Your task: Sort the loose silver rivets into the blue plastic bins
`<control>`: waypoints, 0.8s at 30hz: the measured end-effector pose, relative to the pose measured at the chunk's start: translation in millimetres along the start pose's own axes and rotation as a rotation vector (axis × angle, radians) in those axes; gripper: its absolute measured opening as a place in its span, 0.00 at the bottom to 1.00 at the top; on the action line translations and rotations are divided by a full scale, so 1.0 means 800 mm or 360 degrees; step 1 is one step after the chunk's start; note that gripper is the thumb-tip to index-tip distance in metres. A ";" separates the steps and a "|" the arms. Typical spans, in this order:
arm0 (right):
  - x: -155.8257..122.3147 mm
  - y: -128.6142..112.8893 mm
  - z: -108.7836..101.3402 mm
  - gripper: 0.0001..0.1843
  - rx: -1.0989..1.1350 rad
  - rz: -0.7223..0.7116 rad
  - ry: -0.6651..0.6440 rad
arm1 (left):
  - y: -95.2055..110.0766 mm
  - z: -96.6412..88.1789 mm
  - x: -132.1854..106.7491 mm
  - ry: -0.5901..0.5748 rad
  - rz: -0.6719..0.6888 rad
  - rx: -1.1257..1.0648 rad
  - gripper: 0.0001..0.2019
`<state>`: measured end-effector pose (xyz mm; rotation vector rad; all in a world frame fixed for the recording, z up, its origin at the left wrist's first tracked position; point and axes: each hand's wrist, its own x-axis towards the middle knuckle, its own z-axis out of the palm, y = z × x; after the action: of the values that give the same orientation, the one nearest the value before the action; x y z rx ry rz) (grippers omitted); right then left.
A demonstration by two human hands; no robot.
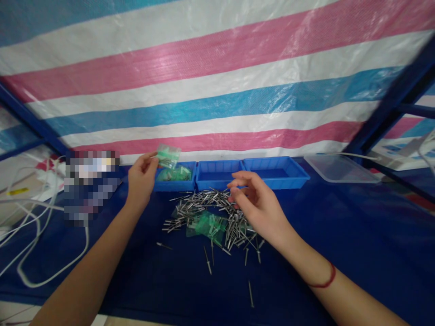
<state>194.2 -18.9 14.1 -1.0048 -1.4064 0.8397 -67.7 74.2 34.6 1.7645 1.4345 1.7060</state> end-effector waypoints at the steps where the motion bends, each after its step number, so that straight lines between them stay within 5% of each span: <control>1: 0.000 0.001 0.000 0.16 -0.0010 0.0000 0.0002 | -0.010 -0.007 0.008 0.0074 -0.0008 0.0176 0.17; 3: 0.000 0.002 0.001 0.16 -0.0036 -0.0002 -0.0020 | -0.029 -0.017 0.016 0.0041 -0.0054 0.0609 0.19; 10: -0.005 0.003 0.004 0.16 -0.0143 -0.0020 -0.0124 | -0.039 -0.014 0.008 -0.0210 -0.0090 0.0994 0.15; 13: -0.006 0.005 0.003 0.15 -0.0228 -0.0039 -0.0159 | -0.033 -0.011 0.004 -0.0276 0.0097 0.1217 0.14; 18: -0.008 0.006 0.001 0.15 -0.0422 -0.0124 -0.0237 | -0.027 -0.010 0.001 -0.0665 0.0322 0.1363 0.15; 24: -0.011 0.002 0.004 0.14 -0.0645 -0.0270 -0.0367 | -0.026 -0.010 -0.003 -0.0588 0.0265 0.1530 0.20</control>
<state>190.7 -26.0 9.1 -1.0950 -1.8822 0.5678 -83.5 78.6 19.0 2.5233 2.1338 0.6403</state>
